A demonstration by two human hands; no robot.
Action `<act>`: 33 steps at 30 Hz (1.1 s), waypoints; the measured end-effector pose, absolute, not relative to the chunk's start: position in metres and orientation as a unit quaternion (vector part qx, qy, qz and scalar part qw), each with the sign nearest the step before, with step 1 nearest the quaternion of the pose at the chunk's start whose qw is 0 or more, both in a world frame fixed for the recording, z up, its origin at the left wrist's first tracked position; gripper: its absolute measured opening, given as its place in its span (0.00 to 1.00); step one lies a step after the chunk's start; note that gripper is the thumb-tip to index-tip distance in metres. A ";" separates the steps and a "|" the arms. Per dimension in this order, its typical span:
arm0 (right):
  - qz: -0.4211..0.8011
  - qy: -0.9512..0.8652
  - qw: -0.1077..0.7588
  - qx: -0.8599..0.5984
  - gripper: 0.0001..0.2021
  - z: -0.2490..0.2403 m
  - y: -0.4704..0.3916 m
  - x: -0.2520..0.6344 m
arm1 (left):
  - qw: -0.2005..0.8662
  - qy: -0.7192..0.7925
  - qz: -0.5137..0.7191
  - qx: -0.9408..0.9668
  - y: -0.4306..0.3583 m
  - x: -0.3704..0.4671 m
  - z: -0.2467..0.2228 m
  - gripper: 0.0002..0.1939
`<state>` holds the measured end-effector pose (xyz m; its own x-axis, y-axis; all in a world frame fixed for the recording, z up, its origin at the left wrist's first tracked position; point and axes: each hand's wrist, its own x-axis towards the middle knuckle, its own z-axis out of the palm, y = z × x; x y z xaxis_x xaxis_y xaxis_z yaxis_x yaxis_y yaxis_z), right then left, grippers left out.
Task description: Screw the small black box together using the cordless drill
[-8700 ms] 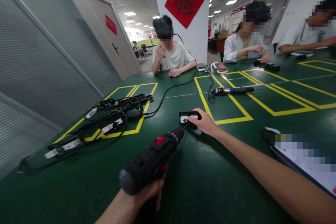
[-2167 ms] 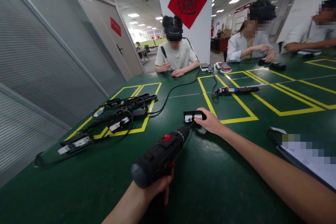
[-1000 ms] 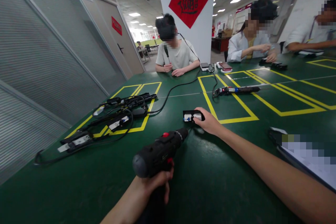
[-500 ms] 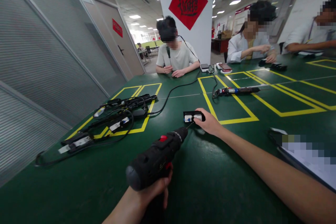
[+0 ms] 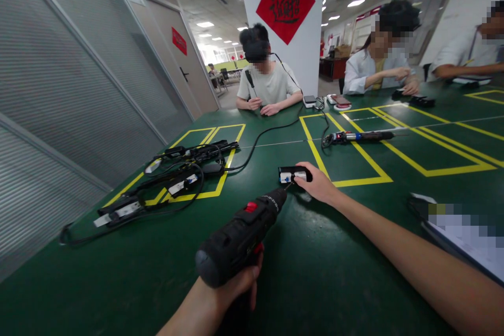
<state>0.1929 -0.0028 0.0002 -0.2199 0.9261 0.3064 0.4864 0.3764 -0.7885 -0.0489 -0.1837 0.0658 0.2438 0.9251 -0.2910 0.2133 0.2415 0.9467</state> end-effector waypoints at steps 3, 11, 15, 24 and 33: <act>0.278 -0.729 0.396 -0.484 0.18 0.001 -0.003 0.193 | 0.593 0.519 0.307 0.534 -0.183 -0.048 0.068 0.20; 0.279 -0.730 0.398 -0.480 0.18 0.000 -0.003 0.193 | 0.597 0.507 0.292 0.550 -0.179 -0.048 0.073 0.12; 0.267 -0.734 0.404 -0.476 0.17 -0.002 -0.001 0.192 | 0.593 0.512 0.287 0.552 -0.177 -0.050 0.068 0.15; 0.267 -0.736 0.405 -0.472 0.17 -0.003 -0.001 0.193 | 0.589 0.523 0.287 0.545 -0.178 -0.049 0.070 0.17; 0.270 -0.733 0.400 -0.479 0.17 -0.001 -0.002 0.192 | 0.594 0.516 0.294 0.543 -0.179 -0.050 0.069 0.17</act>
